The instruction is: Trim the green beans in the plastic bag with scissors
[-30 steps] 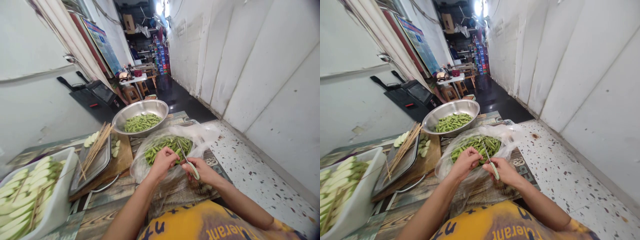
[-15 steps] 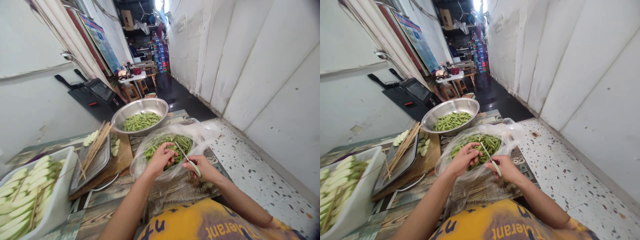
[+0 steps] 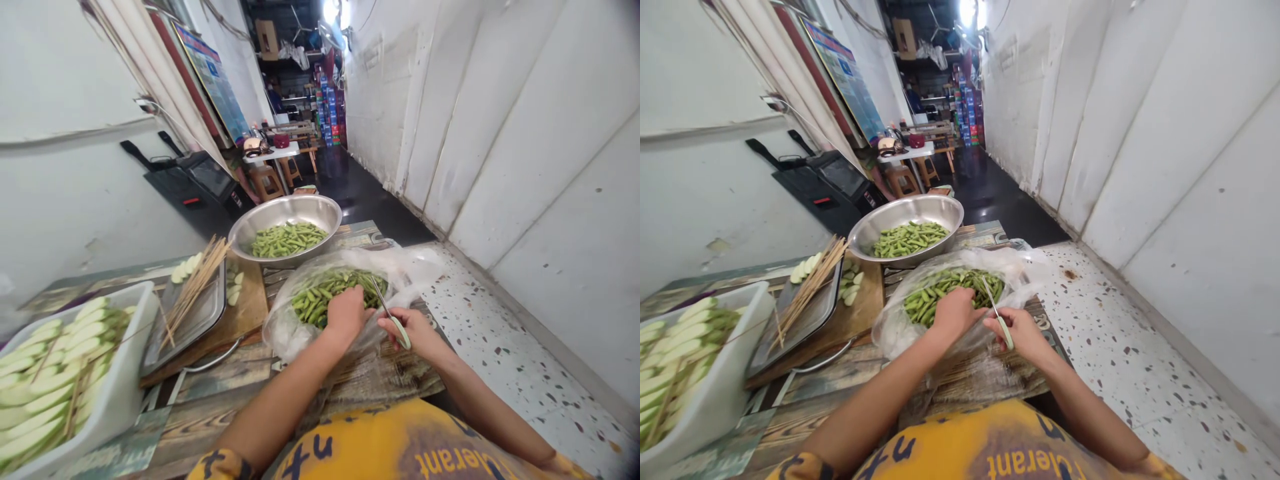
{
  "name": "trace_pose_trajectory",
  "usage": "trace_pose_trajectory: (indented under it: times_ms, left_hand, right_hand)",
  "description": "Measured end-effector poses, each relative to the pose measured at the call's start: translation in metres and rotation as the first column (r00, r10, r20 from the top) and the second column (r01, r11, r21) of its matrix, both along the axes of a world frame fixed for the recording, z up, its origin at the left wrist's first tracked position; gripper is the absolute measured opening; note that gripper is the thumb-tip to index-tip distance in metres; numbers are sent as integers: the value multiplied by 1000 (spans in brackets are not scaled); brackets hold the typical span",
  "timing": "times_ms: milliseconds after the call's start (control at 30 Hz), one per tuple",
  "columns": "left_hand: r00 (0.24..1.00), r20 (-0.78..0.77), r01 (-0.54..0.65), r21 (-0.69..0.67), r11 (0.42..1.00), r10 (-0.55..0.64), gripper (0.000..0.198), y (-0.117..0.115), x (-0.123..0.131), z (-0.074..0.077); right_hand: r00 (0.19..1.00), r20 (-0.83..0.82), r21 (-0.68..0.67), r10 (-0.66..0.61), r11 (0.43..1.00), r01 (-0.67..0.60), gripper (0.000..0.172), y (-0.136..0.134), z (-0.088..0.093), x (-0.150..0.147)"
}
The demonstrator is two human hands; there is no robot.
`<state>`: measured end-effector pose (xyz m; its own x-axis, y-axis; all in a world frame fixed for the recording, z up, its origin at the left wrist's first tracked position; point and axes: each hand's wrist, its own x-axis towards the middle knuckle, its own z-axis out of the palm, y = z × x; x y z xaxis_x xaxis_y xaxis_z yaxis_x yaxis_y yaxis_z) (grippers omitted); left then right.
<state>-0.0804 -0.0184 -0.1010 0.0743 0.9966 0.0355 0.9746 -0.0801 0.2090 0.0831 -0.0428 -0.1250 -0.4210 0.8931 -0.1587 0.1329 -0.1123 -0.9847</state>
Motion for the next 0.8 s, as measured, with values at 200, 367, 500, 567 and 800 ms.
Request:
trace_pose_trajectory:
  times_ms: [200,367,500,567,800]
  left_hand:
    - [996,41,74,-22,997,-73,17,0,1,-6]
    - [991,112,83,-30,996,-79,20,4,4,-13]
    - [981,176,89,-12,996,-85,18,4,5,-7]
    - [973,221,66,7,998,-66,16,4,0,0]
    - [935,345,-93,6,996,85,12,0,-24,9]
  right_hand:
    - [999,39,20,1,1000,-2,34,-1,1,2]
    - [999,39,35,2,999,-4,35,-2,-3,4]
    - [999,36,23,-4,1000,3,35,-4,-2,6]
    - [999,39,27,-5,1000,4,35,-6,-1,8]
    - [976,206,143,68,985,-99,35,-8,-6,9]
